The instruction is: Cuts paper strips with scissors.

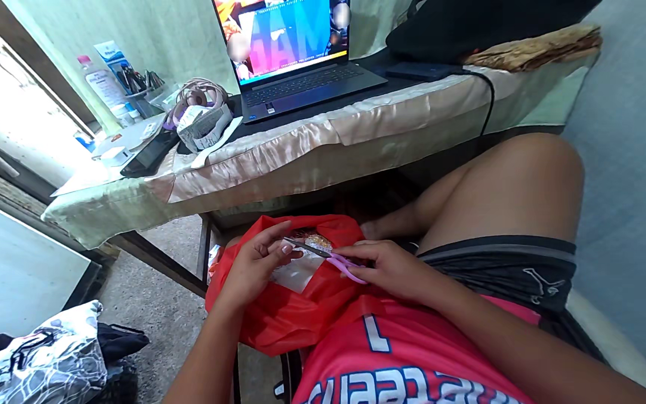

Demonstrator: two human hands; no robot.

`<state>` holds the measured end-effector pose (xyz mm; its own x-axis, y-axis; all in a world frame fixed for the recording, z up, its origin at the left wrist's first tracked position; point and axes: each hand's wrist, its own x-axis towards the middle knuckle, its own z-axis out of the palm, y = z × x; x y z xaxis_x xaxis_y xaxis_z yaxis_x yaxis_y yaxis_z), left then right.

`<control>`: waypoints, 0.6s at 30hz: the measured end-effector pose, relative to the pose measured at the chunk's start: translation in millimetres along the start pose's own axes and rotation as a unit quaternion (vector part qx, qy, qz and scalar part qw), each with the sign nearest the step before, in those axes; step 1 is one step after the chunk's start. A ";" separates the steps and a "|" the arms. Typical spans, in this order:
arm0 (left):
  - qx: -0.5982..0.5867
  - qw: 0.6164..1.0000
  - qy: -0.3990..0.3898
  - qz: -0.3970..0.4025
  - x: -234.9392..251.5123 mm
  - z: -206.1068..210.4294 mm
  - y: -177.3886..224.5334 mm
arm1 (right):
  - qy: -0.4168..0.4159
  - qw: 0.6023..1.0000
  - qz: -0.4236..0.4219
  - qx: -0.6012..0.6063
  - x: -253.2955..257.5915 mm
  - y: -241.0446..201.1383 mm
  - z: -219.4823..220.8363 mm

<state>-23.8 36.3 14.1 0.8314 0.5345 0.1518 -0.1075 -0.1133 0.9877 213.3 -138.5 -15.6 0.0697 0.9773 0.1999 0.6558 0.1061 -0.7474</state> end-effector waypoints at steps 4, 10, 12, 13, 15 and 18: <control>-0.005 1.000 -0.002 -0.002 0.5 0.1 -0.1 | -0.004 1.000 -0.002 0.025 0.5 1.8 0.7; -0.010 1.000 0.001 -0.008 0.0 0.7 0.6 | -0.012 1.000 -0.006 0.026 1.3 3.5 1.2; -0.010 1.000 0.003 -0.010 0.0 1.2 0.9 | -0.011 1.000 0.000 0.019 1.4 2.5 0.3; -0.008 1.000 0.003 -0.010 -0.3 1.4 1.2 | -0.011 1.000 0.003 0.018 1.6 2.4 0.0; -0.005 1.000 0.002 -0.011 -0.2 1.7 1.4 | -0.009 1.000 0.004 0.020 1.8 2.6 -0.5; -0.008 1.000 -0.001 -0.007 0.5 0.8 0.6 | -0.006 1.000 -0.003 0.026 1.7 3.4 0.0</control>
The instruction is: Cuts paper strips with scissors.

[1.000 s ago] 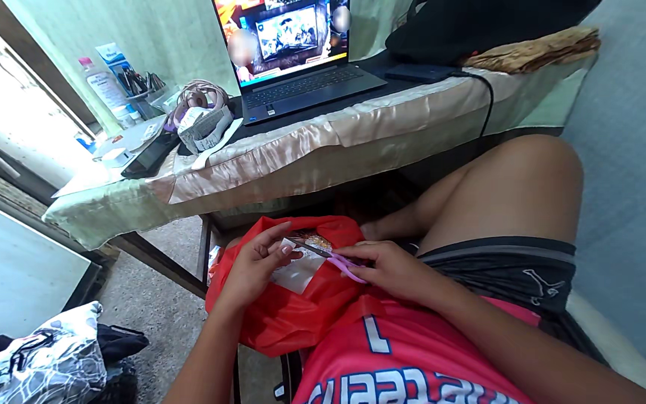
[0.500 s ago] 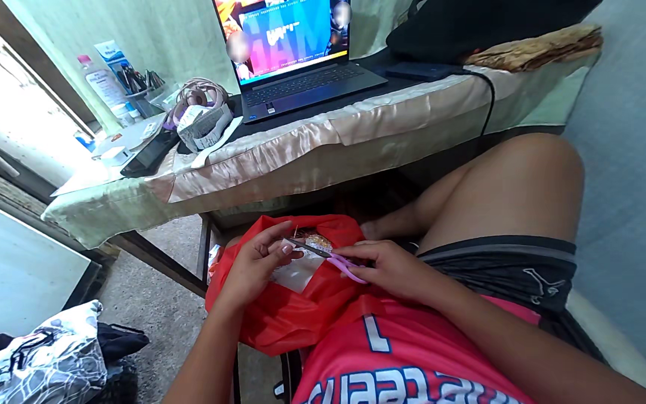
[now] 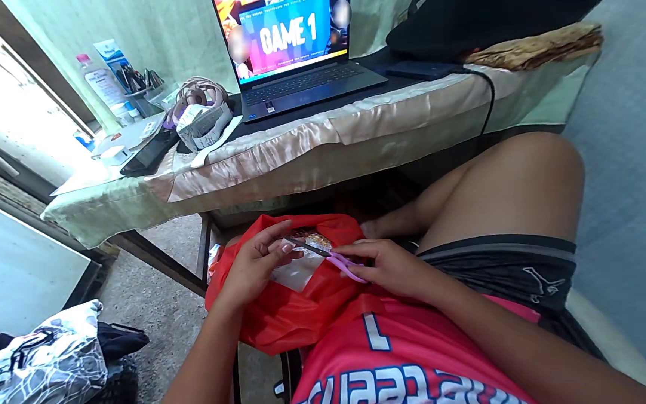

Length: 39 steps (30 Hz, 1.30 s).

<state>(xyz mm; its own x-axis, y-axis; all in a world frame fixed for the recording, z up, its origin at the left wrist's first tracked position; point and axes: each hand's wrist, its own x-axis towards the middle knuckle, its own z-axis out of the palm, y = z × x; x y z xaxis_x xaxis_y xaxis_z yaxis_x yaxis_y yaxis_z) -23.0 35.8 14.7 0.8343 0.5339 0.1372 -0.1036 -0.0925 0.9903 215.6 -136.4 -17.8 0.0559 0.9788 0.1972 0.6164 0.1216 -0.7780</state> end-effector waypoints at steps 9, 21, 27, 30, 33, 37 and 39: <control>0.006 1.000 0.006 0.004 -0.5 0.6 0.5 | 0.001 1.000 -0.001 -0.021 0.0 -1.7 -0.3; 0.001 1.000 0.006 0.001 -0.3 0.4 -0.1 | -0.002 1.000 0.000 -0.021 0.0 -1.8 -0.6; 0.004 1.000 0.005 -0.001 -0.4 0.8 0.6 | -0.003 1.000 -0.007 -0.007 0.4 0.8 2.0; 0.004 1.000 0.007 0.000 -0.1 0.5 -0.5 | -0.003 1.000 -0.012 -0.011 0.1 0.5 2.7; 0.003 1.000 0.009 -0.004 -0.2 0.9 -0.7 | -0.005 1.000 -0.001 -0.016 0.3 0.4 2.0; 0.005 1.000 0.008 -0.007 0.0 1.7 0.2 | 0.002 1.000 0.004 -0.015 0.4 1.0 1.5; -0.001 1.000 0.007 -0.005 0.3 1.8 -0.2 | 0.002 1.000 -0.004 -0.016 0.3 1.3 1.9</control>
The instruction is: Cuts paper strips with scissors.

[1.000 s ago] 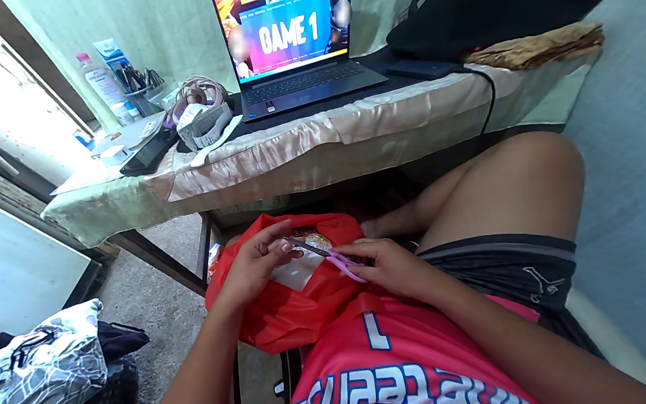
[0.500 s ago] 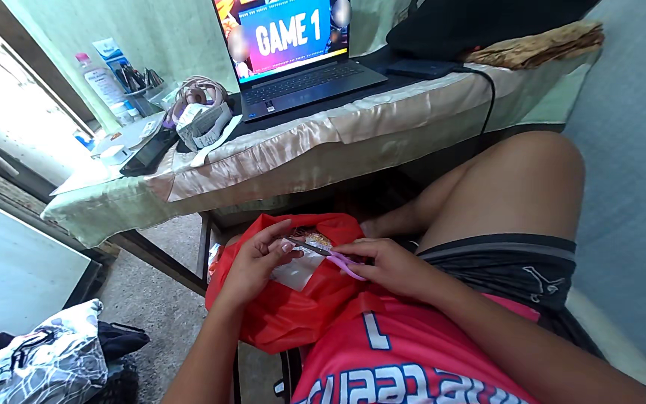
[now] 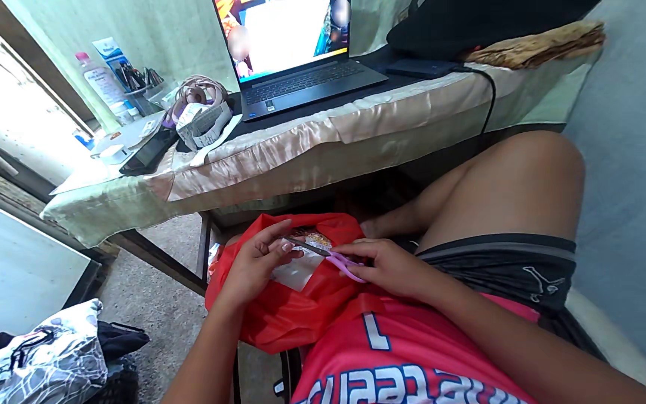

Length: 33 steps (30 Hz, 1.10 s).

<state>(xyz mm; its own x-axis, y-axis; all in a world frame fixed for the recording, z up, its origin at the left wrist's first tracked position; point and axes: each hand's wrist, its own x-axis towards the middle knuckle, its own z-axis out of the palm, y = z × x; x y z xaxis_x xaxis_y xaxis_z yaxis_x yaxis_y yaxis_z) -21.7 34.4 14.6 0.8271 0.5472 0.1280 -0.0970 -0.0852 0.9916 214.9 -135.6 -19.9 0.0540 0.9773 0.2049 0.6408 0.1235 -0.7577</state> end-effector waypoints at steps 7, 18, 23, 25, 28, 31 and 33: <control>-0.003 1.000 0.002 0.000 -0.2 -0.3 -0.7 | -0.006 1.000 0.005 -0.005 -0.4 -1.5 0.6; 0.004 1.000 0.001 0.001 0.3 -0.2 -2.0 | -0.011 1.000 0.000 -0.007 -0.6 -2.0 0.7; 0.008 1.000 0.000 -0.001 -0.6 0.8 0.1 | -0.005 1.000 0.002 -0.003 -0.3 -1.5 0.1; 0.006 1.000 0.000 -0.002 -0.4 0.5 -0.5 | -0.007 1.000 -0.001 0.001 -0.6 -1.6 0.1; 0.000 1.000 0.000 -0.002 0.6 -0.1 -1.0 | -0.011 1.000 -0.009 -0.003 -0.5 -1.6 0.1; 0.001 1.000 0.001 -0.003 0.4 -0.1 -1.0 | -0.015 1.000 -0.001 -0.011 -0.4 -3.5 -1.0; 0.005 1.000 0.001 -0.003 -0.1 0.9 -0.1 | -0.012 1.000 0.005 -0.011 -0.2 -3.7 -1.4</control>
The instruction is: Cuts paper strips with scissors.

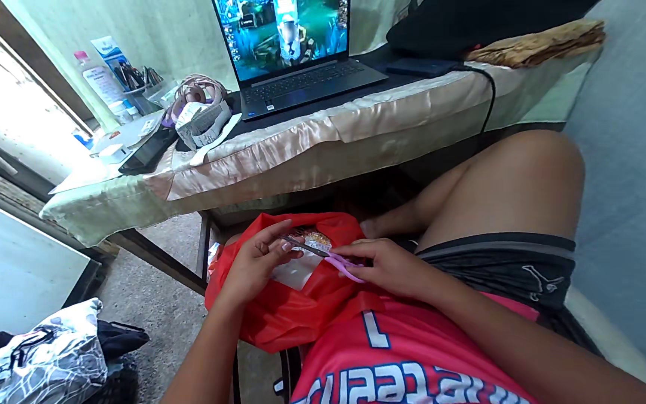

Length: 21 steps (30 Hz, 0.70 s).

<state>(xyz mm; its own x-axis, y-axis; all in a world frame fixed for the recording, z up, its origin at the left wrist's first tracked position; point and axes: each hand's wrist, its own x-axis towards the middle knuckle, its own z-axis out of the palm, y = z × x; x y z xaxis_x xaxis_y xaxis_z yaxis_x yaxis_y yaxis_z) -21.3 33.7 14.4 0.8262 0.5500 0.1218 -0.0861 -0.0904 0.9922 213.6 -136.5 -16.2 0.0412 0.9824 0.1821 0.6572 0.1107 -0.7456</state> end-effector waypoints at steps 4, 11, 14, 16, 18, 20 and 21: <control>-0.002 1.000 0.000 0.001 -0.3 0.8 0.5 | 0.001 1.000 -0.001 0.002 -0.1 0.2 0.1; -0.012 1.000 -0.004 0.000 -0.1 -0.8 -0.9 | -0.006 1.000 -0.004 -0.004 -0.2 -2.9 -0.7; -0.006 1.000 -0.007 0.000 -0.1 -0.2 -0.5 | 0.000 1.000 -0.003 -0.005 -0.8 -1.4 -0.1; -0.008 1.000 -0.007 0.000 0.0 -0.1 -0.2 | 0.004 1.000 -0.011 0.006 -0.8 -1.0 0.8; -0.010 1.000 -0.005 0.000 0.3 0.0 -0.6 | 0.000 1.000 -0.015 0.013 -0.9 -1.9 1.4; -0.012 1.000 -0.004 0.000 0.0 0.1 -0.1 | 0.001 1.000 -0.016 0.014 -0.7 -1.8 2.6; -0.012 1.000 -0.003 0.000 -0.1 0.2 0.0 | 0.001 1.000 -0.015 0.015 -0.8 -1.8 2.5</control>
<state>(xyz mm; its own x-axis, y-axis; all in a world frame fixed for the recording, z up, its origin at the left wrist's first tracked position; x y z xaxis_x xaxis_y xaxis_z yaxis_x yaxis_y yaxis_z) -21.3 33.4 14.4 0.8291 0.5459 0.1209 -0.0991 -0.0693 0.9927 210.5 -137.1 -16.6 0.0237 0.9782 0.2064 0.6360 0.1445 -0.7580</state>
